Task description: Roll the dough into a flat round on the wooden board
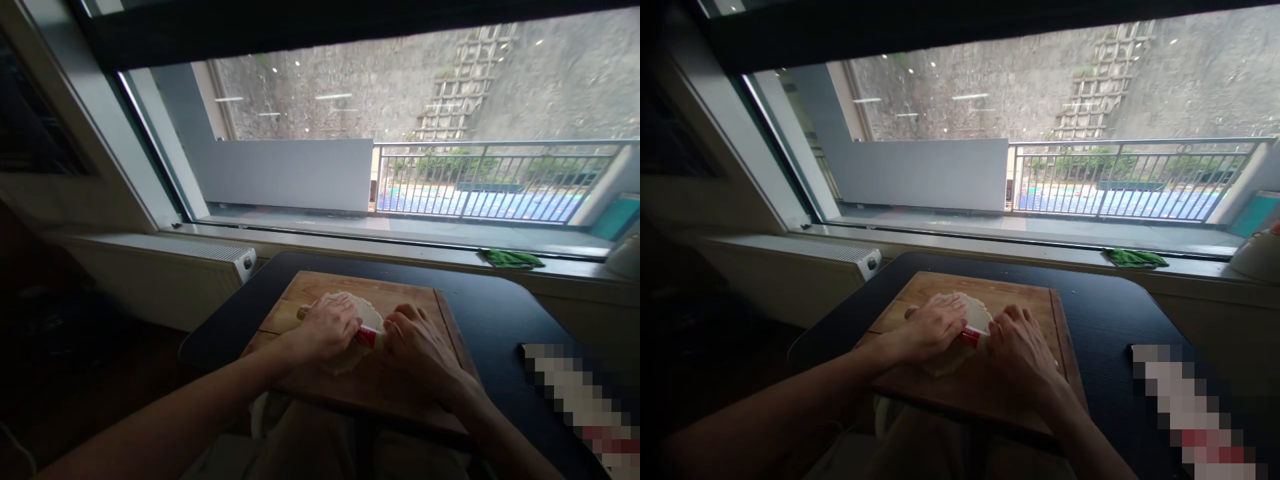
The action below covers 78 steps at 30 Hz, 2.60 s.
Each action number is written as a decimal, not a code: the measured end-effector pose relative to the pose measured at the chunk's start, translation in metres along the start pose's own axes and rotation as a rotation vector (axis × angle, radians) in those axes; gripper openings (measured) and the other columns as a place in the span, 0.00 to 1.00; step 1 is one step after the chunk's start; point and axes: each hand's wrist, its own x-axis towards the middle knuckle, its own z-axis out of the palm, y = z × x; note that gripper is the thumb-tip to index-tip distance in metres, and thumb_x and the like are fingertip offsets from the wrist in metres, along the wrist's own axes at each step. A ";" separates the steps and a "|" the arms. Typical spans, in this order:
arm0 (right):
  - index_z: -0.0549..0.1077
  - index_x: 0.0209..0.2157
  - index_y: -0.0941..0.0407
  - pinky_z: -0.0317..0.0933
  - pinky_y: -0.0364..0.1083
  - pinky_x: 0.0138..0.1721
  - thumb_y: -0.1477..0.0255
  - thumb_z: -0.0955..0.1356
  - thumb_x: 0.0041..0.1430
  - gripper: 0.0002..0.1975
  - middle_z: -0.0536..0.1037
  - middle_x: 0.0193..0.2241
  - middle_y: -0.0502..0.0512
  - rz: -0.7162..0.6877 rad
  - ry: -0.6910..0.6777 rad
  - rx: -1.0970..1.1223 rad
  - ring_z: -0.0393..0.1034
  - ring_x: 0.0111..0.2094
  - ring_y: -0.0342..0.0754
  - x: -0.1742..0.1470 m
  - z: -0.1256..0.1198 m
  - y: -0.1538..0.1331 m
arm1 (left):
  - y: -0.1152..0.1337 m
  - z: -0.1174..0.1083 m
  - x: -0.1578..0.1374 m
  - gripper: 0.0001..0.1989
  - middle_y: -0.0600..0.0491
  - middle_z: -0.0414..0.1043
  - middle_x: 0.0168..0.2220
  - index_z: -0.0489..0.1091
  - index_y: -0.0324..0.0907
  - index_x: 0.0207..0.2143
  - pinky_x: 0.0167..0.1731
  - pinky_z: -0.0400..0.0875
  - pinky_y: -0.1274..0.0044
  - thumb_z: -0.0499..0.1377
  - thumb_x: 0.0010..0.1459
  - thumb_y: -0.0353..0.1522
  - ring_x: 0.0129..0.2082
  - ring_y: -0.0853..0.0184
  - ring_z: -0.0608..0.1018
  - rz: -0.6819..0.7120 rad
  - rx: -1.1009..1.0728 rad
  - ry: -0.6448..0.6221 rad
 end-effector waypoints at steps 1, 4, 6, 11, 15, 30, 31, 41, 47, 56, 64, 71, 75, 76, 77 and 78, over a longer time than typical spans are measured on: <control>0.72 0.37 0.54 0.55 0.49 0.49 0.66 0.53 0.65 0.19 0.71 0.43 0.56 0.037 0.013 -0.032 0.63 0.46 0.49 0.013 0.003 0.003 | -0.002 0.001 0.013 0.24 0.46 0.60 0.58 0.63 0.40 0.55 0.59 0.44 0.61 0.37 0.65 0.39 0.61 0.59 0.57 -0.033 -0.001 -0.012; 0.66 0.51 0.59 0.50 0.54 0.53 0.62 0.52 0.65 0.23 0.64 0.54 0.62 0.120 0.047 -0.089 0.56 0.55 0.54 0.035 0.012 0.009 | -0.006 0.007 0.040 0.26 0.47 0.57 0.60 0.60 0.41 0.57 0.58 0.43 0.58 0.39 0.64 0.43 0.61 0.57 0.55 -0.147 -0.015 0.004; 0.63 0.55 0.62 0.46 0.56 0.56 0.61 0.52 0.64 0.26 0.61 0.57 0.64 0.120 0.050 -0.118 0.50 0.59 0.56 0.030 0.018 0.006 | -0.005 0.011 0.036 0.27 0.47 0.55 0.61 0.57 0.40 0.59 0.59 0.41 0.59 0.39 0.64 0.44 0.62 0.58 0.53 -0.147 -0.034 0.030; 0.64 0.55 0.57 0.40 0.55 0.59 0.62 0.53 0.64 0.24 0.61 0.58 0.57 0.031 0.092 -0.171 0.42 0.62 0.54 -0.027 0.022 -0.026 | 0.008 0.010 -0.036 0.25 0.47 0.49 0.63 0.53 0.39 0.61 0.61 0.38 0.63 0.39 0.65 0.40 0.63 0.62 0.50 -0.068 -0.061 0.106; 0.63 0.56 0.54 0.38 0.55 0.60 0.62 0.54 0.64 0.22 0.63 0.57 0.53 -0.023 0.098 -0.136 0.42 0.62 0.52 -0.049 0.022 -0.041 | 0.013 0.003 -0.070 0.23 0.52 0.50 0.63 0.53 0.45 0.61 0.61 0.40 0.64 0.39 0.66 0.38 0.63 0.64 0.51 -0.057 -0.104 0.101; 0.62 0.56 0.62 0.42 0.56 0.58 0.60 0.54 0.64 0.27 0.59 0.59 0.60 0.038 0.105 -0.214 0.42 0.63 0.54 -0.030 0.031 -0.039 | 0.000 0.007 -0.046 0.26 0.47 0.54 0.61 0.57 0.38 0.59 0.60 0.43 0.66 0.38 0.65 0.42 0.62 0.63 0.53 -0.114 -0.036 0.150; 0.60 0.57 0.62 0.42 0.55 0.59 0.60 0.54 0.63 0.27 0.58 0.60 0.60 0.004 0.111 -0.212 0.42 0.63 0.54 -0.043 0.031 -0.044 | 0.002 0.005 -0.059 0.26 0.48 0.53 0.62 0.56 0.40 0.59 0.61 0.43 0.67 0.38 0.65 0.41 0.62 0.64 0.53 -0.107 -0.054 0.140; 0.64 0.55 0.58 0.43 0.60 0.57 0.58 0.51 0.64 0.28 0.59 0.59 0.61 0.152 -0.016 -0.157 0.45 0.62 0.56 0.020 0.022 -0.024 | -0.029 0.004 0.006 0.30 0.44 0.48 0.63 0.51 0.39 0.61 0.58 0.46 0.59 0.37 0.63 0.46 0.63 0.57 0.51 -0.331 -0.118 0.004; 0.64 0.55 0.62 0.42 0.58 0.59 0.58 0.52 0.64 0.29 0.58 0.60 0.62 0.029 0.017 -0.220 0.40 0.63 0.56 -0.005 0.027 -0.032 | -0.024 0.011 -0.009 0.30 0.43 0.49 0.62 0.52 0.35 0.61 0.59 0.41 0.58 0.37 0.64 0.45 0.63 0.57 0.50 -0.335 -0.044 0.070; 0.59 0.58 0.65 0.47 0.55 0.59 0.62 0.54 0.64 0.28 0.55 0.61 0.62 -0.123 0.050 -0.254 0.40 0.63 0.54 -0.060 0.031 -0.047 | -0.003 0.007 -0.082 0.25 0.48 0.56 0.60 0.59 0.37 0.57 0.59 0.45 0.61 0.38 0.65 0.39 0.62 0.61 0.54 -0.236 0.020 0.163; 0.65 0.54 0.64 0.48 0.59 0.57 0.61 0.53 0.64 0.27 0.61 0.58 0.63 0.014 0.084 -0.295 0.43 0.62 0.58 0.001 0.030 -0.041 | -0.026 0.008 -0.025 0.24 0.43 0.57 0.59 0.61 0.35 0.56 0.59 0.44 0.57 0.44 0.63 0.39 0.61 0.55 0.55 -0.288 0.081 0.208; 0.55 0.60 0.66 0.47 0.58 0.57 0.64 0.59 0.60 0.30 0.54 0.61 0.64 -0.259 0.264 -0.318 0.43 0.62 0.57 -0.087 0.047 -0.049 | 0.005 0.009 -0.109 0.22 0.53 0.57 0.60 0.59 0.44 0.58 0.60 0.42 0.60 0.40 0.65 0.34 0.62 0.63 0.53 -0.235 -0.024 0.211; 0.59 0.58 0.64 0.47 0.57 0.58 0.62 0.56 0.63 0.27 0.56 0.60 0.63 -0.158 0.138 -0.292 0.43 0.62 0.56 -0.052 0.036 -0.053 | -0.008 0.011 -0.087 0.21 0.51 0.61 0.58 0.65 0.41 0.54 0.60 0.41 0.58 0.41 0.65 0.36 0.62 0.60 0.53 -0.275 0.023 0.264; 0.60 0.58 0.63 0.48 0.58 0.57 0.62 0.55 0.63 0.27 0.57 0.60 0.62 -0.123 0.108 -0.282 0.43 0.62 0.56 -0.036 0.033 -0.054 | -0.014 0.011 -0.075 0.21 0.49 0.62 0.57 0.66 0.41 0.53 0.60 0.41 0.57 0.41 0.65 0.36 0.62 0.59 0.54 -0.298 0.045 0.277; 0.61 0.57 0.62 0.49 0.58 0.56 0.62 0.54 0.64 0.26 0.59 0.59 0.61 -0.090 0.082 -0.272 0.44 0.62 0.57 -0.021 0.030 -0.055 | -0.021 0.010 -0.062 0.21 0.48 0.62 0.57 0.66 0.40 0.52 0.59 0.42 0.56 0.42 0.64 0.37 0.62 0.58 0.54 -0.321 0.063 0.281; 0.63 0.56 0.61 0.51 0.58 0.55 0.62 0.54 0.64 0.26 0.60 0.59 0.60 -0.064 0.064 -0.264 0.44 0.62 0.57 -0.009 0.028 -0.056 | -0.027 0.009 -0.051 0.21 0.48 0.62 0.57 0.66 0.40 0.53 0.59 0.43 0.55 0.43 0.64 0.38 0.61 0.56 0.55 -0.342 0.073 0.276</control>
